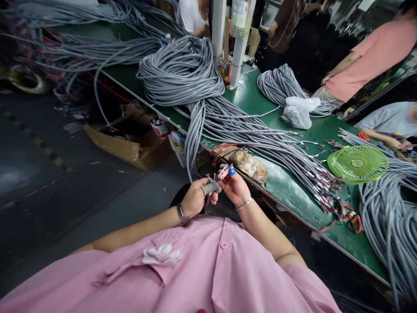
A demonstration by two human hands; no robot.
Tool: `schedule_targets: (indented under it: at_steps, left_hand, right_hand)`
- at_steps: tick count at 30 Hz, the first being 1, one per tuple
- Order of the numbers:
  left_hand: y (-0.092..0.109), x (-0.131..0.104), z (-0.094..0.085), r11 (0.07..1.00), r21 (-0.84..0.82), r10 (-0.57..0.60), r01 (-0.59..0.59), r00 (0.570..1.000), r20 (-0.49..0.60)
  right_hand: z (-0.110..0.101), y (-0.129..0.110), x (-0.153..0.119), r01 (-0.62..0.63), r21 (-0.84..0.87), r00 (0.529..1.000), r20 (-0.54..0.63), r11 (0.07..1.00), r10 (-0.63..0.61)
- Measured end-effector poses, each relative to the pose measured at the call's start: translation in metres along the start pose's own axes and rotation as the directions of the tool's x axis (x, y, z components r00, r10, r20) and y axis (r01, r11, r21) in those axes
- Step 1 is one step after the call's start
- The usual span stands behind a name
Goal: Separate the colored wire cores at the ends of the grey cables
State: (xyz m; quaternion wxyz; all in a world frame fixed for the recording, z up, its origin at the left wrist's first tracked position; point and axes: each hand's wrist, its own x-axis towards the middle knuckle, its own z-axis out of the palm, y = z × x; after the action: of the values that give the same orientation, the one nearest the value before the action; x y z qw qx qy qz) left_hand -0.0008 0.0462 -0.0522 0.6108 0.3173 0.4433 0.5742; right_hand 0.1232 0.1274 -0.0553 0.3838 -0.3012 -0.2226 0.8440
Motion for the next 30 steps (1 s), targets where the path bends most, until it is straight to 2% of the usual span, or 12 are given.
schedule_targets:
  at_steps: [9,12,15,22,26,30]
  left_hand:
    - [0.001,-0.008,-0.001,1.000,0.024,0.019,-0.018,1.000,-0.022]
    - [0.002,-0.013,-0.001,0.993,0.102,0.059,-0.053,0.997,-0.049]
    - [0.003,-0.013,-0.001,0.987,0.138,0.093,-0.083,0.993,-0.072]
    - [0.005,-0.007,0.005,0.989,0.118,0.097,-0.085,0.990,-0.102]
    - [0.004,-0.005,0.006,0.991,0.100,0.096,-0.086,0.991,-0.091]
    - [0.000,-0.003,0.004,0.991,0.111,0.092,-0.081,0.991,-0.092]
  right_hand:
    - [0.000,-0.002,-0.007,-0.079,0.019,0.992,0.104,0.997,0.077]
    - [0.004,-0.004,-0.010,-0.079,-0.016,0.994,0.075,0.997,0.080]
    - [0.006,-0.004,-0.010,-0.022,-0.039,0.999,0.048,0.999,0.024]
    - [0.002,0.001,-0.001,0.010,-0.052,0.999,0.046,0.999,-0.007]
    - [0.000,0.004,0.007,-0.031,-0.037,0.997,0.076,0.999,0.034]
    - [0.000,0.007,0.013,-0.024,0.014,1.000,-0.008,1.000,0.024]
